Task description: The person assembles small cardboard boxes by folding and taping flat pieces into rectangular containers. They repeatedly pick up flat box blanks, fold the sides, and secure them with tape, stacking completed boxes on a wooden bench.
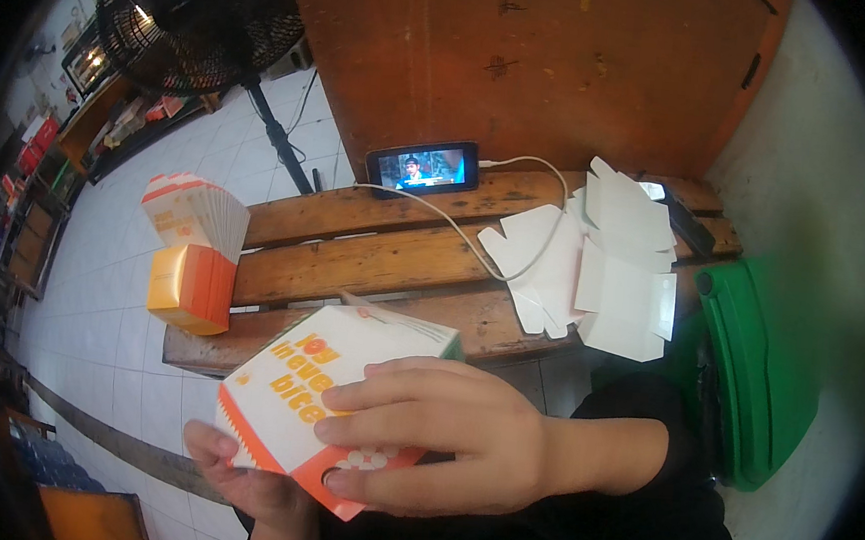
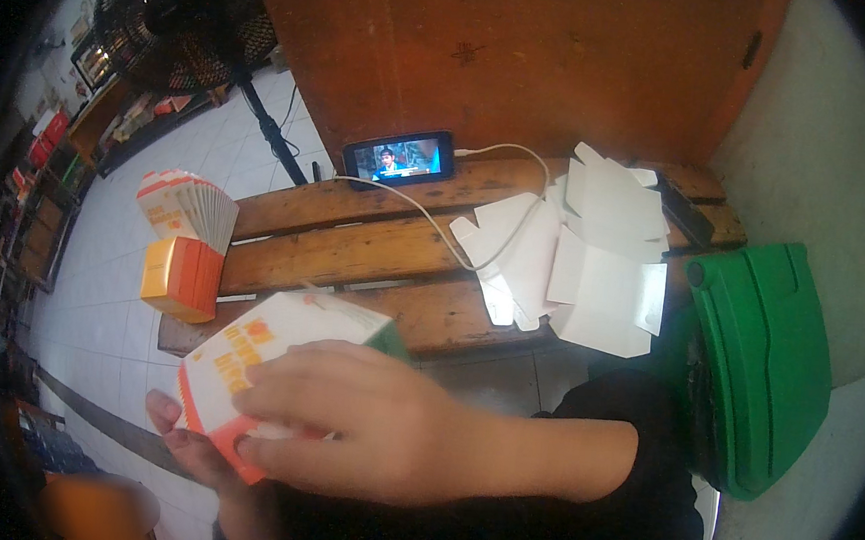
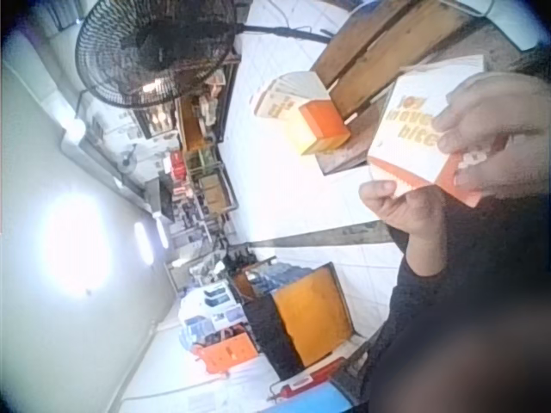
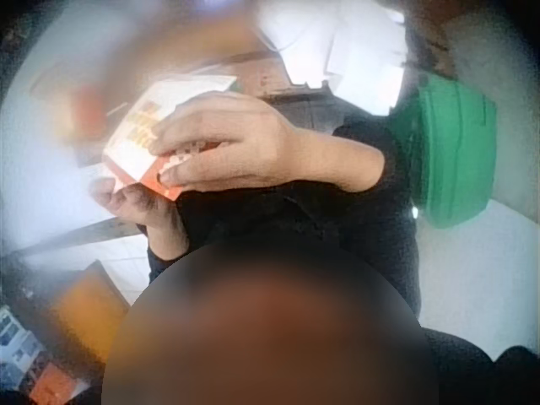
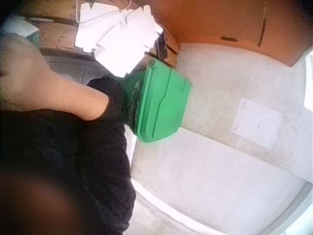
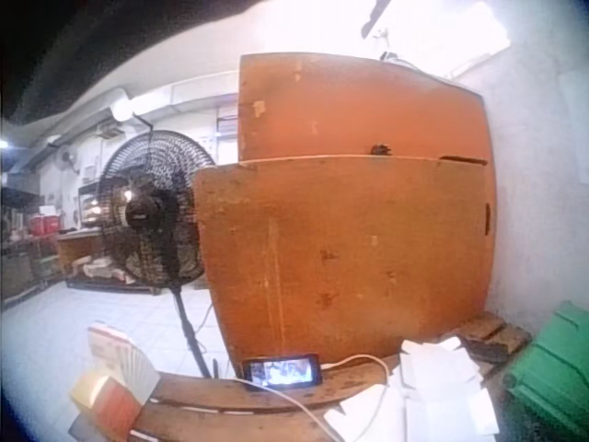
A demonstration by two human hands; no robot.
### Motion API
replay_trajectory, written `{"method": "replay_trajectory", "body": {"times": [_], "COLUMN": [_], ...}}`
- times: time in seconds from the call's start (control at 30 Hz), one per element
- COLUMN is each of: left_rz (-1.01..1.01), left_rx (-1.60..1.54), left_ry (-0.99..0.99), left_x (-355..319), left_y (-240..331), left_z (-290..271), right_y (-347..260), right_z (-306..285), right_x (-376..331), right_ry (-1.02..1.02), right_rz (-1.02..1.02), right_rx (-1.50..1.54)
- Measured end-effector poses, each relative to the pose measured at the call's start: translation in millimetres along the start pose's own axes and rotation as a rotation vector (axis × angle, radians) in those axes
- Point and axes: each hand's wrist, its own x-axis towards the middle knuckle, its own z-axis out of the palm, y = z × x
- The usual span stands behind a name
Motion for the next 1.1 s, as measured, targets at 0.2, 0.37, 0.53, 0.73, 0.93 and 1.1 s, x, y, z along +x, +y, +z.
{"method": "replay_trajectory", "body": {"times": [0.2, 0.37, 0.53, 0.73, 0.93, 1.1], "left_rz": [-0.466, -0.524, -0.6, -0.638, -0.795, -0.642], "left_rx": [-0.074, -0.357, -0.598, -0.859, -0.924, -0.762], "left_ry": [0.178, 0.176, 0.183, 0.2, 0.156, -0.012], "left_x": [-7, -14, -15, -6, -15, -20], "left_y": [29, 35, 26, 31, 43, 35], "left_z": [-3, 3, 3, -5, -7, -17], "right_y": [-14, -14, -11, -8, -5, -8], "right_z": [3, 3, 9, 11, 10, 10], "right_x": [-4, -8, -7, -4, -3, -2], "right_ry": [0.12, 0.102, 0.096, 0.035, 0.058, 0.119], "right_rz": [-0.019, -0.02, 0.012, 0.048, 0.053, 0.316], "right_rx": [-0.17, -0.116, 0.004, 0.043, 0.044, 0.07]}}
